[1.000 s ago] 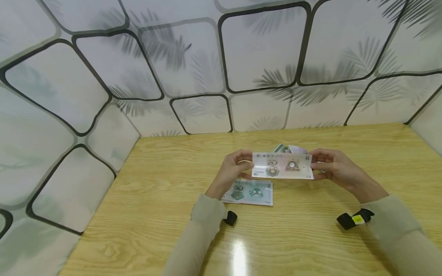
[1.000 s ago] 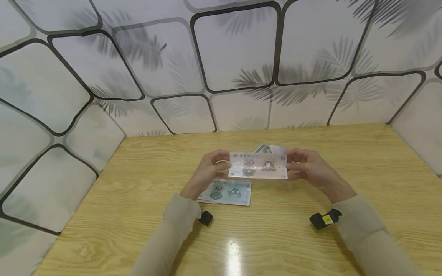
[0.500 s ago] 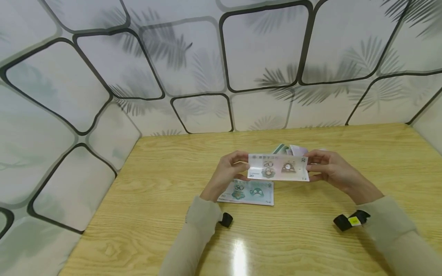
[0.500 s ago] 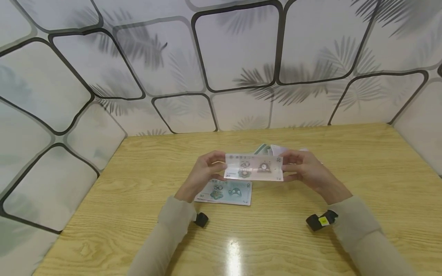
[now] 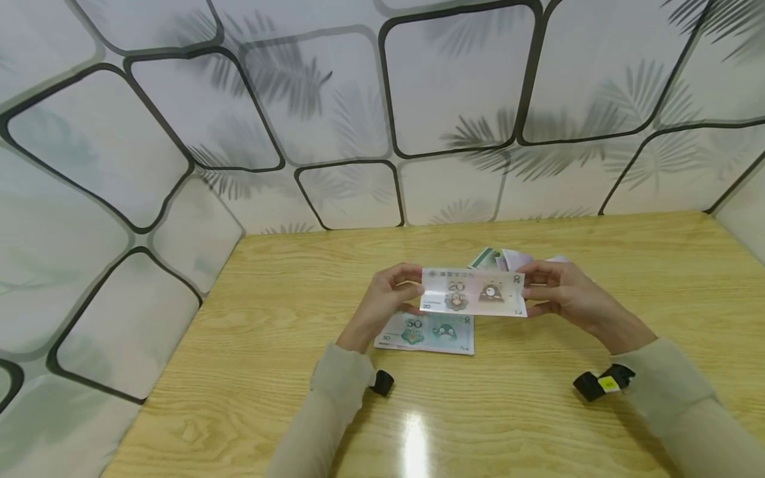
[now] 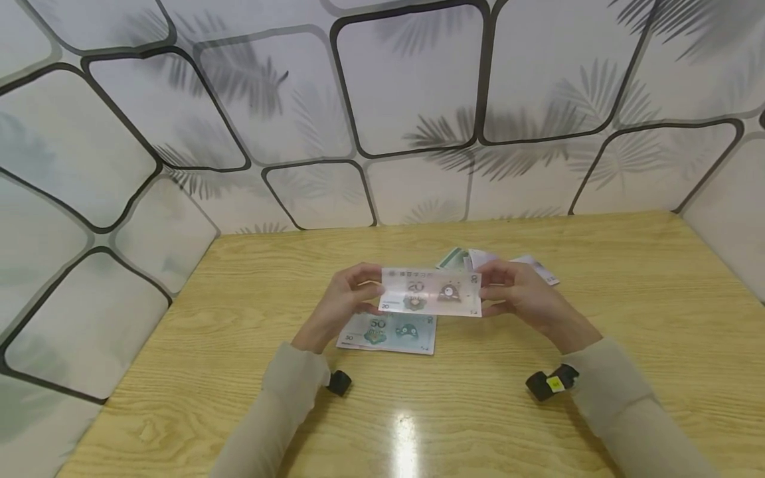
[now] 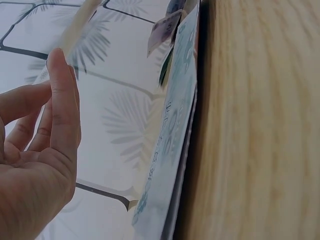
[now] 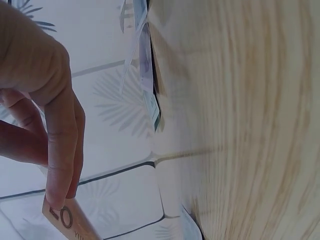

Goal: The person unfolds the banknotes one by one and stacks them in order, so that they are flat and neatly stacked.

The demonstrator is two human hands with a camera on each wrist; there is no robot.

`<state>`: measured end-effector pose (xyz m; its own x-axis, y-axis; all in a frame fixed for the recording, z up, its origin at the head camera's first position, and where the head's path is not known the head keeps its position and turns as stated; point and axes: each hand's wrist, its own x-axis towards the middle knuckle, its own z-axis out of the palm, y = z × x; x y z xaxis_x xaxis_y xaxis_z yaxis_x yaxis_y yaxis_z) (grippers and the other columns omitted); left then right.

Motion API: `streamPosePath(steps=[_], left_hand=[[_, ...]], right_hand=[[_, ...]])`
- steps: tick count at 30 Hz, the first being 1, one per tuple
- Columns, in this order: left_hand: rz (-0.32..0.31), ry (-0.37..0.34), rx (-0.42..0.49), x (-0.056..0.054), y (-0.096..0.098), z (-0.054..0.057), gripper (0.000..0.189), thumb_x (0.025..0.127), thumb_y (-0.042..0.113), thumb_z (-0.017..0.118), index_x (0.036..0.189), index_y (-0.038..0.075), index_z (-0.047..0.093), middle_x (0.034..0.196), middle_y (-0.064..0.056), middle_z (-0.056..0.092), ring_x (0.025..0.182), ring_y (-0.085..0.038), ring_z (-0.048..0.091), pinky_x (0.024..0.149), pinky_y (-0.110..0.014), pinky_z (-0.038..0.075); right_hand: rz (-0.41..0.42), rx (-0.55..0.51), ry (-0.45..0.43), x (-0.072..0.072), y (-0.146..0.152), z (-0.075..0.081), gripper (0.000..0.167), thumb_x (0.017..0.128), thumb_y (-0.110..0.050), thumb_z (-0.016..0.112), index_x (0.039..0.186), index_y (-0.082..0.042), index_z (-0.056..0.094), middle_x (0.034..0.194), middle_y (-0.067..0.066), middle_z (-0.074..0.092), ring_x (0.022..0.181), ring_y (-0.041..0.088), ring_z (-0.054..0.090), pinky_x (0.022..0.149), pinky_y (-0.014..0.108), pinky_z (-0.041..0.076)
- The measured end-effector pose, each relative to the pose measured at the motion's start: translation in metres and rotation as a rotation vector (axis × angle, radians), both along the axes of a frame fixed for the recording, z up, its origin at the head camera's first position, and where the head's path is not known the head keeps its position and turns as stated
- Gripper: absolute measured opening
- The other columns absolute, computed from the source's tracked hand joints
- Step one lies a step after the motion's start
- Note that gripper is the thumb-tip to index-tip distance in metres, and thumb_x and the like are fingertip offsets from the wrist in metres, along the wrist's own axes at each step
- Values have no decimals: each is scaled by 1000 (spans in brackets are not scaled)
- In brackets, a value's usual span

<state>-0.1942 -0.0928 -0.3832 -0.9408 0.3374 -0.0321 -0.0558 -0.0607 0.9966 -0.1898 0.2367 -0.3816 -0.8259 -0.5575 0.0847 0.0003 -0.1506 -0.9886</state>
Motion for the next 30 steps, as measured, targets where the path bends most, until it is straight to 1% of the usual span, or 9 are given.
streamPosePath(steps=[7,14,19,23,27,30], left_hand=[[-7,12,-28,3,-8,2,35,98,-8,59,133,-7,55,115,-13,62,90,-16,65,70,-37,63],[-16,23,-36,6,-17,5,46,98,-7,59,143,-6,49,108,-9,62,86,-15,64,68,-36,63],[-26,28,-45,7,-23,5,50,98,-6,59,146,-5,46,107,-8,61,84,-14,63,68,-35,62],[-32,27,-54,8,-28,5,48,98,-6,59,145,-4,48,110,-10,61,86,-15,63,66,-34,62],[-34,31,-66,8,-33,6,45,100,-5,58,144,-3,49,112,-11,61,90,-17,62,68,-38,63],[-26,24,-72,8,-35,5,45,101,-4,57,145,-5,48,112,-11,60,90,-17,62,67,-36,63]], right_hand=[[-2,41,5,2,-8,4,30,99,11,55,116,-12,64,106,7,67,91,20,69,71,33,63],[-12,85,-27,3,-16,7,28,99,9,58,121,-9,59,107,8,66,90,21,69,70,33,63],[20,76,-26,3,-22,7,29,99,8,58,122,-10,58,104,8,65,88,21,69,69,35,63],[49,60,-20,2,-26,7,30,99,8,58,122,-10,59,102,8,65,86,21,69,69,36,63],[57,83,-16,1,-31,8,29,99,8,57,123,-7,58,102,10,66,87,23,70,69,37,63],[62,100,-18,0,-35,8,28,99,8,57,125,-3,55,101,11,66,88,25,70,70,37,63]])
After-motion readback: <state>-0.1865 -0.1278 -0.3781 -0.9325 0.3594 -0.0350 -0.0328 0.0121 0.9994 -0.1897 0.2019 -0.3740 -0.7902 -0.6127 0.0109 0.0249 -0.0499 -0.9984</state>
